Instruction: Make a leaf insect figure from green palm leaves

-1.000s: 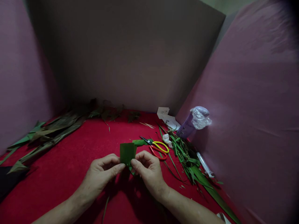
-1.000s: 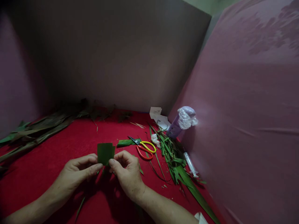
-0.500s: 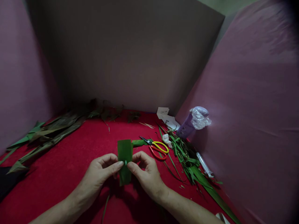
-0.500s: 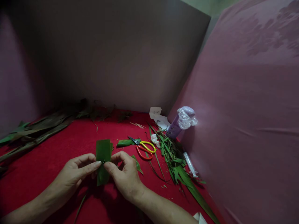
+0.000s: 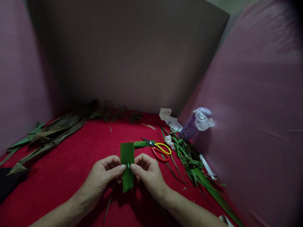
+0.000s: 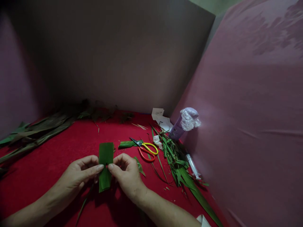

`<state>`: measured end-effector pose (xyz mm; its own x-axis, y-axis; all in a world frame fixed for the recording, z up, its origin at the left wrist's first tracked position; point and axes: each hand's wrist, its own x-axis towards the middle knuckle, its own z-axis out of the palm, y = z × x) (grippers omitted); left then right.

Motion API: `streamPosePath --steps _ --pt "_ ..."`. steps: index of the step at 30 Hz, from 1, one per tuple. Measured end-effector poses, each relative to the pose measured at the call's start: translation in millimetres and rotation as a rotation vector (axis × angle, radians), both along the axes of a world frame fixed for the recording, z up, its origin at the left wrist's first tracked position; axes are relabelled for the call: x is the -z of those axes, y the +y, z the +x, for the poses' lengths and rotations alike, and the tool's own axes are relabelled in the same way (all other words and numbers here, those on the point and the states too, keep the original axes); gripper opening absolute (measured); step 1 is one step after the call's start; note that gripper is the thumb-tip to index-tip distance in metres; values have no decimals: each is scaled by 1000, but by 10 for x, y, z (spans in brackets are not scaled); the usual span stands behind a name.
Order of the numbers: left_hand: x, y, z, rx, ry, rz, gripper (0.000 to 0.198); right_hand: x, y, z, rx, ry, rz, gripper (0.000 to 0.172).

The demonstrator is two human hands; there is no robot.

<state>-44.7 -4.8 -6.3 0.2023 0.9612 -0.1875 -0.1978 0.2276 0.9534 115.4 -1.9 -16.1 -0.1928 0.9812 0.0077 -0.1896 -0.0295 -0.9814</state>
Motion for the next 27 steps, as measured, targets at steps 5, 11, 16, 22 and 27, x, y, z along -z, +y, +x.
streamPosePath --steps 5,11,16,22,27 --pt "-6 -9 3 31 -17 -2 13 -5 -6 -3 3 4 -18 25" --pt "-20 -15 11 58 -23 -12 16 -1 -6 -6 -18 20 -24 26" --pt "10 -21 2 63 -20 -18 16 3 -2 -8 -41 39 -38 26" --pt "41 7 7 55 -19 -28 16 -6 -2 -8 -25 28 -51 26" --pt "59 19 2 65 -31 -18 15 -25 2 -18 -31 42 -63 26"
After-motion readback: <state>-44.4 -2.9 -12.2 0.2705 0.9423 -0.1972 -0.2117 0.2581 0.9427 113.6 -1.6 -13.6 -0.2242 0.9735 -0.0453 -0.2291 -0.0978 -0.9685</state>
